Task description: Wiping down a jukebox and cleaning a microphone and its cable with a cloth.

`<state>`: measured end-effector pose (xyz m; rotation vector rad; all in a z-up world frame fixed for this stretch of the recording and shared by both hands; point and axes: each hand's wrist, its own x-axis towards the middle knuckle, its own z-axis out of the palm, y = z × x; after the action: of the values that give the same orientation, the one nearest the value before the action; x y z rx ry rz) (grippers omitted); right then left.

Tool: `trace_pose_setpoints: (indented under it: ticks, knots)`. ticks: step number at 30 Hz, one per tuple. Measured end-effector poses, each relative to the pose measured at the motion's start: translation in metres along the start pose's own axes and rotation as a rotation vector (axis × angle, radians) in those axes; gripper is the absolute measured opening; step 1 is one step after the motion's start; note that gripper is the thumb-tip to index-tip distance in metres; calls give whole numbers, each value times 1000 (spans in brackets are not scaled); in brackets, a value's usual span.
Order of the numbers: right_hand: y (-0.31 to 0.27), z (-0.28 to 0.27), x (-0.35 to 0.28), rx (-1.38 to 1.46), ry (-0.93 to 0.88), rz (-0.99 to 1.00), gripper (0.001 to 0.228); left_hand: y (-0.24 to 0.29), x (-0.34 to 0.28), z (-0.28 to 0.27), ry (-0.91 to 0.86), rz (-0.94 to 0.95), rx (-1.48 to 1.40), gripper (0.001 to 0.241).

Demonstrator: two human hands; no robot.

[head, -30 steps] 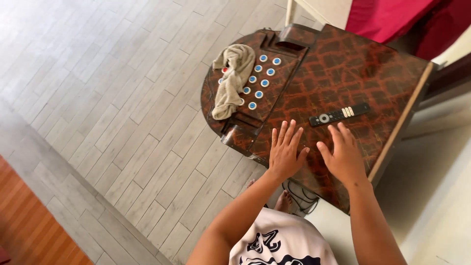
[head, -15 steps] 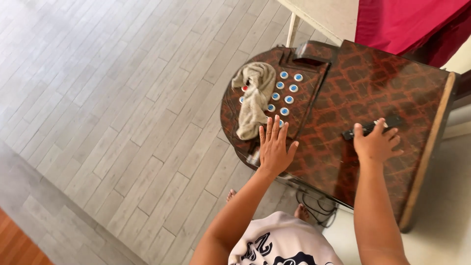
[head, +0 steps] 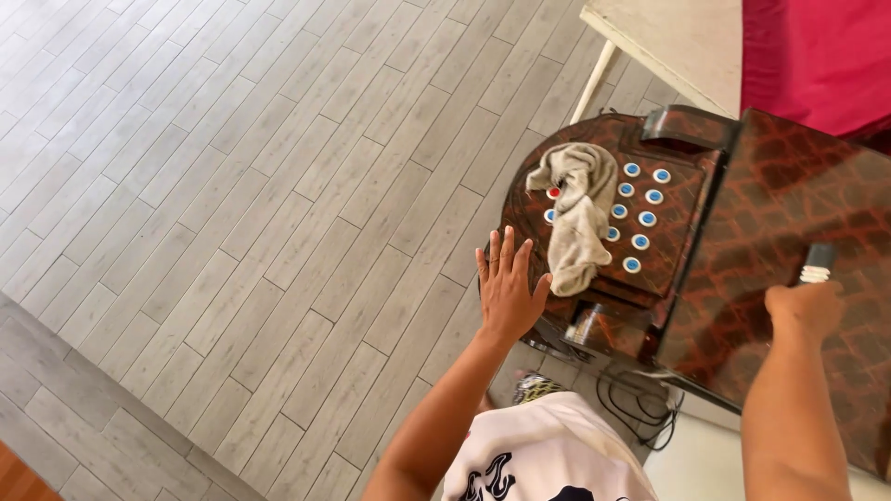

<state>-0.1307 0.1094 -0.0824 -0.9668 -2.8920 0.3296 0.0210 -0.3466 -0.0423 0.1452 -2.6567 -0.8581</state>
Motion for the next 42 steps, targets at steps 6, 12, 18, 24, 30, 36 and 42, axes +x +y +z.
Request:
trace_pose_setpoints:
  ticks: [6,12,18,24,30,36,42]
  knots:
    - [-53,-16,-41,50,94,-58,42,-46,35,-15,-35,-27,9,62]
    - [-133,11,-42,10,212,-322,47,-96,105,-31,-112,-7,62,60]
    - [-269,-2,-65,-5,78,-486,48,-124,189,-55,-83,45,31,58]
    - [-392,9,-80,72,-54,-720,52,-148,254,-55,-108,75,26,61]
    - [-505,50,-98,-45,-169,-873,57,-200,320,-57,-92,145,-14,60]
    - [-620,45,-158,-57,-154,-841,63,-264,399,-68,46,128,-98,56]
    - [-685,67,-171,-89,-165,-784,64,-308,471,-73,-18,107,-191,54]
